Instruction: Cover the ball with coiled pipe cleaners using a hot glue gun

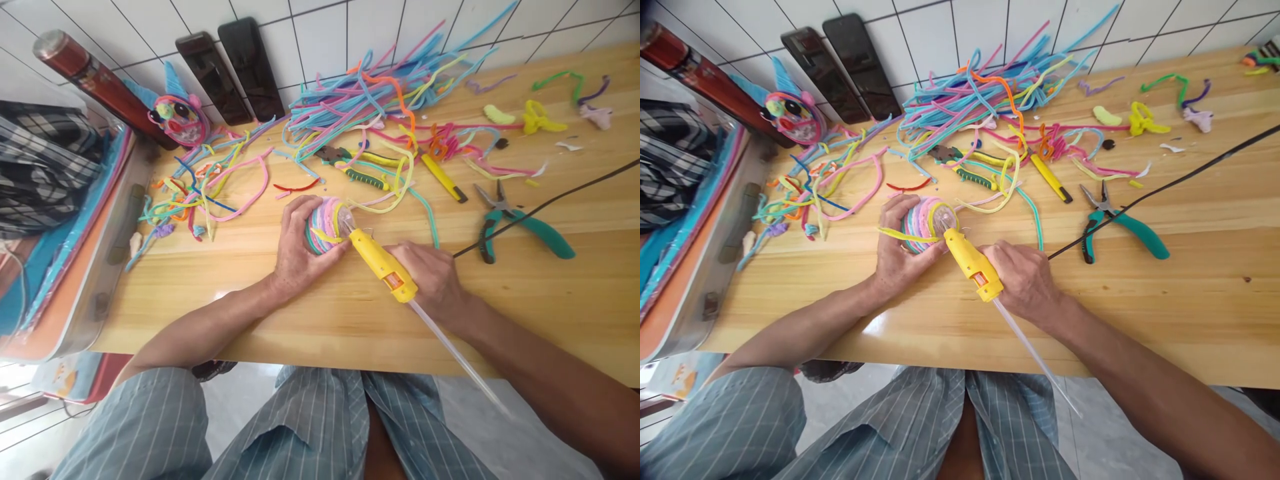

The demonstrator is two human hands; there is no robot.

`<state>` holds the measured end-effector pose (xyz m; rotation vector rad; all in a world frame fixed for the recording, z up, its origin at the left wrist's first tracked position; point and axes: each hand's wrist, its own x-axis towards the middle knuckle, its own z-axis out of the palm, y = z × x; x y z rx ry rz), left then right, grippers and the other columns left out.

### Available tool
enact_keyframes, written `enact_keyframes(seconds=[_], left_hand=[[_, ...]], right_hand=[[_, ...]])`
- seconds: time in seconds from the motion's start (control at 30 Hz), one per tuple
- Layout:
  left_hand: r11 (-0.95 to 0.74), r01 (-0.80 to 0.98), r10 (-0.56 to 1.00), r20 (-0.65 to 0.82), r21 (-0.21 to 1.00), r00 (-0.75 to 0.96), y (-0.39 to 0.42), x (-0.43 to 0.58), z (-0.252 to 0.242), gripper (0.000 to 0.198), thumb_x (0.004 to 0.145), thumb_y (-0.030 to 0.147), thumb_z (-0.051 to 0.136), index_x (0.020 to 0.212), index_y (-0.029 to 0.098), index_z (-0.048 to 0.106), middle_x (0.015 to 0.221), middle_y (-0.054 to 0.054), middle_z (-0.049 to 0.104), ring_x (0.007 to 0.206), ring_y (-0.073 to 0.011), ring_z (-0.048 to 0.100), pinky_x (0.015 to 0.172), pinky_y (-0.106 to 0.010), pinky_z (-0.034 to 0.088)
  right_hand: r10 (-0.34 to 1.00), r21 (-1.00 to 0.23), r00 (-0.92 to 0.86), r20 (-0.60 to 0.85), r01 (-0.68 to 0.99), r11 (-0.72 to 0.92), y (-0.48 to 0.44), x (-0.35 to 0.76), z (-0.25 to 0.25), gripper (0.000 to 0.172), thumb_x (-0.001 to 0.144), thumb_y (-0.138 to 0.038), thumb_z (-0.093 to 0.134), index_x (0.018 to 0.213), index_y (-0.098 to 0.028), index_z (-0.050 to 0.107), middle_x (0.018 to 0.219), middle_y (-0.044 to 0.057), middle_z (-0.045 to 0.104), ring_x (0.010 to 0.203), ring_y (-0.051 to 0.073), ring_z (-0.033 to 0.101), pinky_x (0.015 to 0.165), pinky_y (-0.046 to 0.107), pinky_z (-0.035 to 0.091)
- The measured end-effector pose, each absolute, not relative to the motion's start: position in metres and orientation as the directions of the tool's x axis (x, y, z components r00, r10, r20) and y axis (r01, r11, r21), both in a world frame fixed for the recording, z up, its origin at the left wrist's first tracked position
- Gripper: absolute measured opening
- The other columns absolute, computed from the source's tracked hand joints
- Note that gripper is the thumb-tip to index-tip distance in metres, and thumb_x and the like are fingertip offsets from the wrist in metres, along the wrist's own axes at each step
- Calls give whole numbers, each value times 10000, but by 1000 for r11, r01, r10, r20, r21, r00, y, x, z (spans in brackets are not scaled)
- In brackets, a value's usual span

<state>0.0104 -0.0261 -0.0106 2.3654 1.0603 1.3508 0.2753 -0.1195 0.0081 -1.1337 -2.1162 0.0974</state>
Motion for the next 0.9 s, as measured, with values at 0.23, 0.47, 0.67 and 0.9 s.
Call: enact_keyframes(seconds=[0.23, 0.47, 0.67, 0.9], left_hand=[[-733, 508, 646, 695, 451, 315, -30, 14, -11, 846, 889, 776, 870, 1520, 338, 518, 1474, -133, 628, 1390, -347, 664, 1205, -624, 603], [-723, 495, 667, 674, 482, 318, -27, 13, -14, 894, 860, 779, 894, 1528, 342, 491, 1485, -133, 596, 1415, -357, 637, 1222, -635, 581], [-706, 522, 673, 684, 479, 282, -21, 11, -17, 954, 812, 871, 871, 1513, 342, 499, 1465, -126, 608, 1404, -361, 638, 1222, -644, 566], [-704, 521, 675, 683, 482, 281, -23, 13, -17, 948, 815, 875, 864, 1512, 339, 509, 1469, -126, 608, 1401, -362, 635, 1225, -647, 563]], right_hand=[[764, -347, -336, 550, 741, 575, -121, 276, 6, 141, 1101, -196, 543, 1118, -238, 677, 824, 26, 754, 652, 193, 664, 610, 338, 472], [735, -346, -304, 606, 731, 588, -118, 278, 6, 103, 1090, -197, 610, 1154, -250, 671, 848, 32, 773, 687, 210, 701, 632, 340, 493], [747, -377, -335, 574, 702, 605, -122, 274, 12, 130, 1100, -223, 592, 1166, -267, 694, 819, 18, 756, 645, 205, 680, 607, 349, 482], [759, -356, -333, 559, 731, 582, -123, 275, 9, 156, 1087, -181, 560, 1150, -239, 690, 807, 22, 742, 644, 194, 668, 618, 334, 481]])
